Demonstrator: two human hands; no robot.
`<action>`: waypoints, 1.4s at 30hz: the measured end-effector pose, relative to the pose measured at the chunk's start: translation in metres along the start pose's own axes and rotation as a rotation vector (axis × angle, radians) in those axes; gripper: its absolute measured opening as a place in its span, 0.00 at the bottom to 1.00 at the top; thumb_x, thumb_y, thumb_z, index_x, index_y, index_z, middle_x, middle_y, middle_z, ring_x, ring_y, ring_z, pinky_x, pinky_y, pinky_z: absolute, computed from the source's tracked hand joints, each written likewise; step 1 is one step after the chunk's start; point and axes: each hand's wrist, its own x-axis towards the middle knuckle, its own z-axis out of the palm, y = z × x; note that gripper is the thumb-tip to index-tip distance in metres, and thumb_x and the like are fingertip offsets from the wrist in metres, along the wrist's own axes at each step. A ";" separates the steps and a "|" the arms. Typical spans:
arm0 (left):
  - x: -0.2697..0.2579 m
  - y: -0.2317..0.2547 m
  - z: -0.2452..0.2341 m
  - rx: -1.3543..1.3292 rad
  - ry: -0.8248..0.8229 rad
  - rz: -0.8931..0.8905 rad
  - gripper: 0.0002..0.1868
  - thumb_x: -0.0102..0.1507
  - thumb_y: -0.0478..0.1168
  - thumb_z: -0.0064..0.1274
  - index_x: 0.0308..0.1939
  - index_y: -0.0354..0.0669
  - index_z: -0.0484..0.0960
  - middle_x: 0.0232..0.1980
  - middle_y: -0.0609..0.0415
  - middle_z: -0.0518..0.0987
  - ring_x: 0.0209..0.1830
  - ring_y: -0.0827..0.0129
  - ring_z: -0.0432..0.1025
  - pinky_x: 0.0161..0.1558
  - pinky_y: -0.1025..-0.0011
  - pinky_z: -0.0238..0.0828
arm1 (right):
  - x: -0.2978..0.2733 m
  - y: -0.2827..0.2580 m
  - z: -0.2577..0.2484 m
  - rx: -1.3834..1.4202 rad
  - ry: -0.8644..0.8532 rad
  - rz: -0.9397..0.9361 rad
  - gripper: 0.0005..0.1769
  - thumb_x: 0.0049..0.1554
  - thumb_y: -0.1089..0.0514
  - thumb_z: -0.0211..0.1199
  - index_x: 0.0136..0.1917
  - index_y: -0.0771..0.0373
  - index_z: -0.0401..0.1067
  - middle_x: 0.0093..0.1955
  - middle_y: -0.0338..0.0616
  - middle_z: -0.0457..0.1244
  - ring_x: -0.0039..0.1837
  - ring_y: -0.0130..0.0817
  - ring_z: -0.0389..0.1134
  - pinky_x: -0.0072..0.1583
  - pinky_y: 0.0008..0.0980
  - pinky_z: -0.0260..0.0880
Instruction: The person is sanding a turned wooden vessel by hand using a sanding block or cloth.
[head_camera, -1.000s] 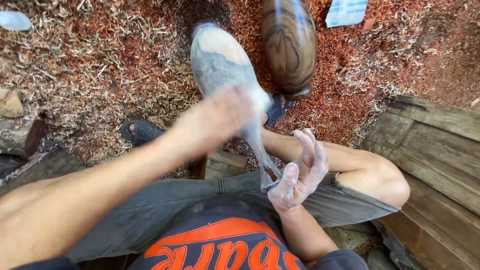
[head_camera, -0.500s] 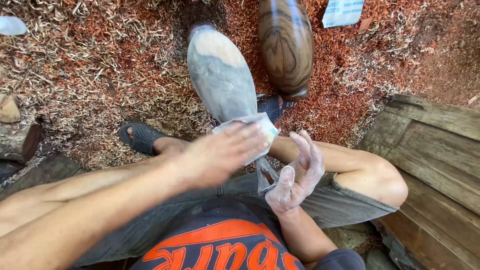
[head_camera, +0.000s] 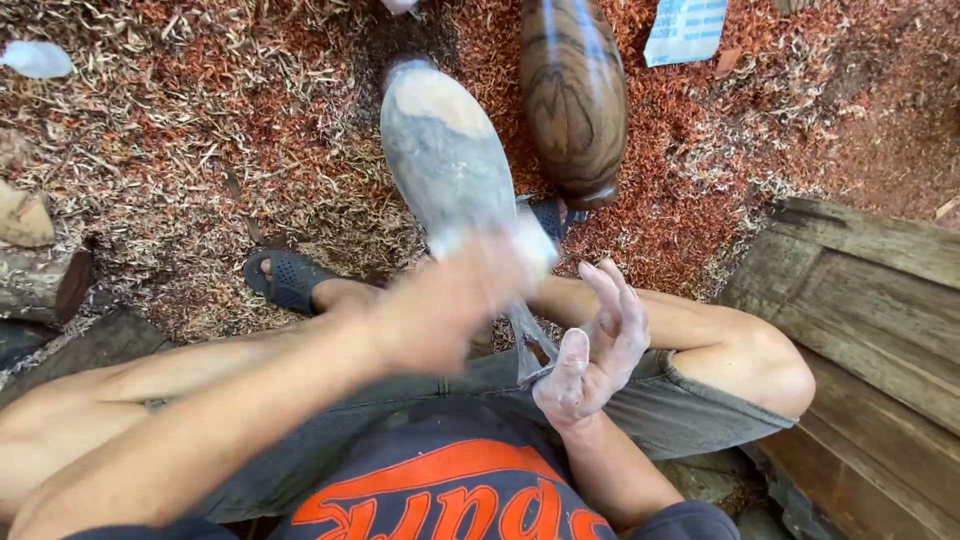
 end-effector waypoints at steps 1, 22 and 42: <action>-0.009 0.015 0.002 -0.253 0.068 0.151 0.53 0.37 0.29 0.54 0.71 0.39 0.65 0.74 0.37 0.65 0.79 0.41 0.50 0.76 0.49 0.46 | 0.000 -0.001 -0.001 -0.015 -0.006 0.016 0.31 0.72 0.52 0.49 0.80 0.69 0.47 0.75 0.64 0.57 0.77 0.48 0.59 0.80 0.46 0.54; -0.026 0.028 0.041 -0.645 0.237 0.223 0.50 0.40 0.26 0.48 0.72 0.41 0.67 0.75 0.40 0.65 0.82 0.44 0.54 0.81 0.45 0.45 | -0.004 0.006 -0.005 -0.005 -0.006 0.029 0.31 0.73 0.53 0.49 0.82 0.65 0.47 0.72 0.63 0.59 0.78 0.47 0.58 0.81 0.46 0.52; -0.015 0.007 0.048 -0.119 0.231 0.267 0.38 0.54 0.32 0.54 0.71 0.37 0.71 0.73 0.43 0.69 0.77 0.46 0.59 0.78 0.47 0.52 | -0.020 0.006 -0.006 -0.064 0.013 0.078 0.30 0.73 0.50 0.46 0.81 0.65 0.47 0.74 0.59 0.59 0.77 0.46 0.59 0.80 0.46 0.55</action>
